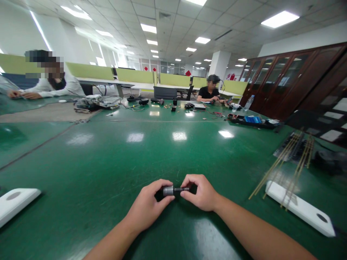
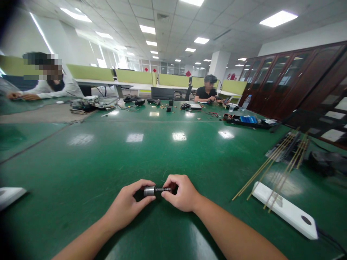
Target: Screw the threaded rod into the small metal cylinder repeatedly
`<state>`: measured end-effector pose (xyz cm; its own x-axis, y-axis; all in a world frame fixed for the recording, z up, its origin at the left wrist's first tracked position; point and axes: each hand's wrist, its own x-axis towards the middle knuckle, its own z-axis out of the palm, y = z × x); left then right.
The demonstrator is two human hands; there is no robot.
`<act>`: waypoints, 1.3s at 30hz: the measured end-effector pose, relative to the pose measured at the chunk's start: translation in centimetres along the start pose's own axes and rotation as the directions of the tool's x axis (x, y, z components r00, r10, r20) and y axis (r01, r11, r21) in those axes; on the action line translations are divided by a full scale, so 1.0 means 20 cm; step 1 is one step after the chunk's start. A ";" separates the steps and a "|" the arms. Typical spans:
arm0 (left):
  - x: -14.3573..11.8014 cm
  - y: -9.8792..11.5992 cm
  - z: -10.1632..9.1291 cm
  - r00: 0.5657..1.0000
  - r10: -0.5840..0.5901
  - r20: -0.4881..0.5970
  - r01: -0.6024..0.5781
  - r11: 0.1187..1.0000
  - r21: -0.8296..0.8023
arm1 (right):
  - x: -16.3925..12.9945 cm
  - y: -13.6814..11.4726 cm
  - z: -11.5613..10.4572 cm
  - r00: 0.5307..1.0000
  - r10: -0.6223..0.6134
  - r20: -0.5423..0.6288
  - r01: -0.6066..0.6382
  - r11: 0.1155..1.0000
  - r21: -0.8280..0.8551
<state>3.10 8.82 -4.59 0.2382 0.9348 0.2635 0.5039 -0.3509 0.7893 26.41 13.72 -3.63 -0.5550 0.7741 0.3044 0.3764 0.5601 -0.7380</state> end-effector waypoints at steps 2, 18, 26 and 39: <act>0.00 0.00 0.00 1.000 -0.006 -0.011 0.006 1.000 0.000 | 0.00 0.00 0.00 1.000 0.010 -0.007 -0.010 1.000 0.019; 0.00 -0.01 0.00 0.998 -0.022 -0.055 0.022 1.000 -0.006 | 0.00 -0.03 0.01 0.997 0.049 -0.056 -0.047 0.998 0.049; 0.01 0.00 -0.01 0.998 -0.045 -0.034 0.044 0.998 -0.049 | 0.00 -0.02 0.00 0.995 0.059 -0.076 -0.049 0.992 0.118; 0.01 -0.02 -0.02 0.995 -0.088 -0.036 0.085 0.993 -0.083 | 0.00 0.01 0.01 0.991 0.130 -0.033 -0.117 0.959 0.256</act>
<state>2.69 9.20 -4.55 0.1625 0.9635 0.2126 0.4519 -0.2642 0.8520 26.45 13.75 -3.91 -0.4770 0.8495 0.2255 0.2361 0.3710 -0.8981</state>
